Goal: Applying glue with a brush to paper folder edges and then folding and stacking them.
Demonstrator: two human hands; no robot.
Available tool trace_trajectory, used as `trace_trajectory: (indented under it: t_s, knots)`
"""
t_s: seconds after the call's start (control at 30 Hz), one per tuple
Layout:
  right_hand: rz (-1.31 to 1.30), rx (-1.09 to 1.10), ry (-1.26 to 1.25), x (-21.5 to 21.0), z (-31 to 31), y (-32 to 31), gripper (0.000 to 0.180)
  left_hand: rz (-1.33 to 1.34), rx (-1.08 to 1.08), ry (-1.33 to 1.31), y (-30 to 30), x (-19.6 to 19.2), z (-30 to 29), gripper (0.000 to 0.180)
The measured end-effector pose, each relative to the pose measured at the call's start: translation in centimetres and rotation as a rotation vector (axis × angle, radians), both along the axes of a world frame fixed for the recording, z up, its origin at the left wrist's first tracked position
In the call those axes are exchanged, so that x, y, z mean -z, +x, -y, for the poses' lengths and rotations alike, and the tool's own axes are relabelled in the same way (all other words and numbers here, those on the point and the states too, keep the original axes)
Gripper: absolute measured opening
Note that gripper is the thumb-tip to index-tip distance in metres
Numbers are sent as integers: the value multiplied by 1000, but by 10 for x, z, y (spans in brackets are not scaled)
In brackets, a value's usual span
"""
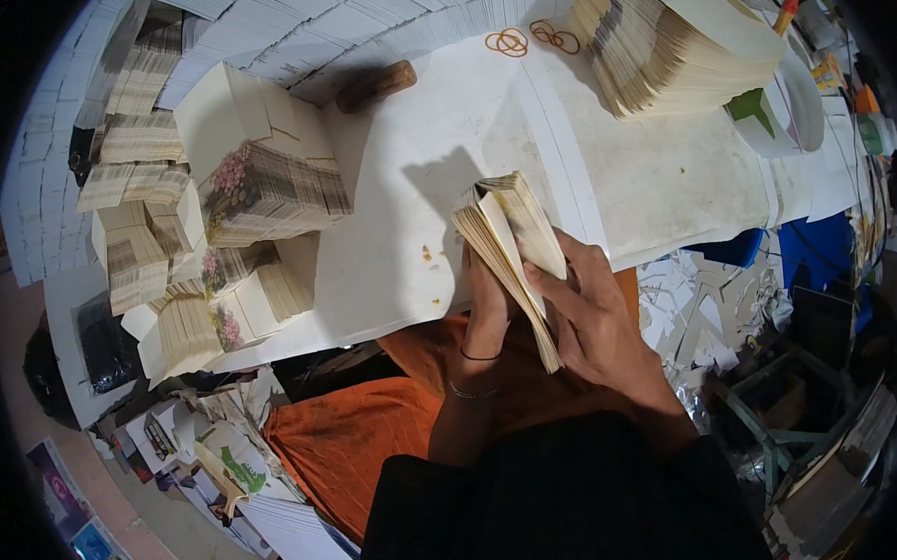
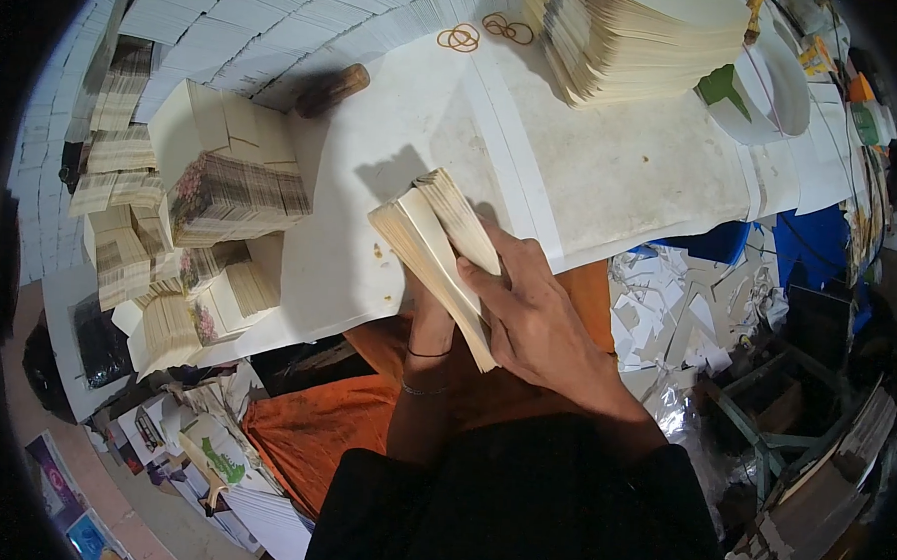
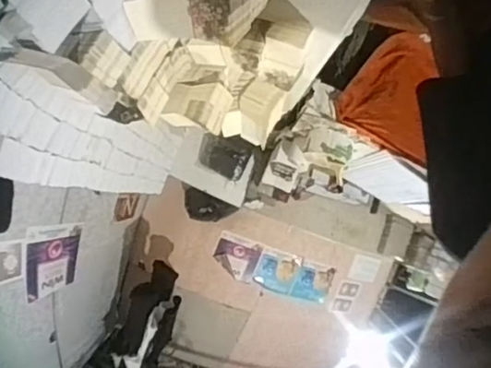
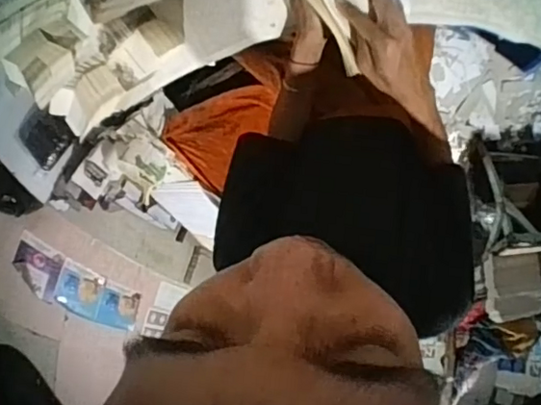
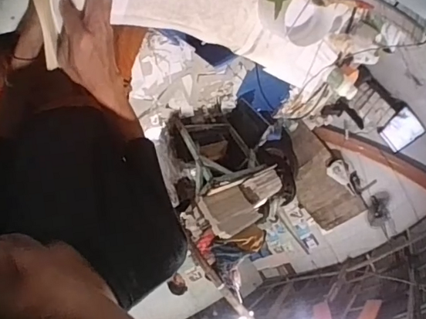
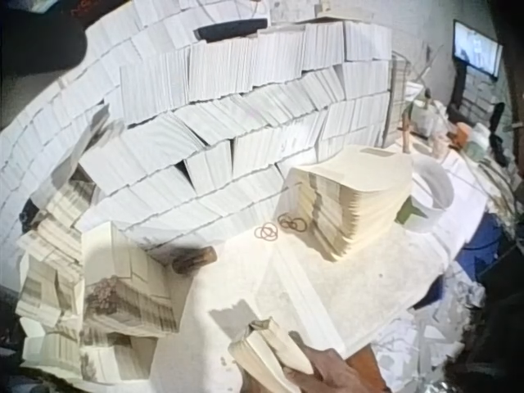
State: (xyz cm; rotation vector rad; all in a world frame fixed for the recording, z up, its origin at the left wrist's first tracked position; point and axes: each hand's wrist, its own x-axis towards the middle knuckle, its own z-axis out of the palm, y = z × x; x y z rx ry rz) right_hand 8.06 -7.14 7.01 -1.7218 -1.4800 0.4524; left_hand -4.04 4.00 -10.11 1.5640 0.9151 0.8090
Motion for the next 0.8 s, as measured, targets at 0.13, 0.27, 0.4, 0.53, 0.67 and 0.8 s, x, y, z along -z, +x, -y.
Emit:
trace_trajectory:
  t_s: [0.13, 0.27, 0.4, 0.53, 0.67, 0.8]
  knots:
    - [-77, -62, -38, -18, 1, 6, 44, -12, -51, 20, 8, -20, 2, 26]
    - [-48, -44, -28, -11, 4, 12, 44, 319, -93, -588, 14, -42, 3, 36]
    - [-150, 55, 32, -17, -3, 1, 44, 381, -121, -670, -3, -3, -2, 28]
    - [-158, 86, 49, -2, 5, 0, 38, 566, -29, -749, -7, -2, 5, 26]
    - [-204, 47, 111, -10, 0, 2, 28, 583, 174, -608, -16, -8, -4, 44]
    - [-252, 42, 143, -13, 0, 8, 22, 637, 175, -642, -5, -23, 2, 44]
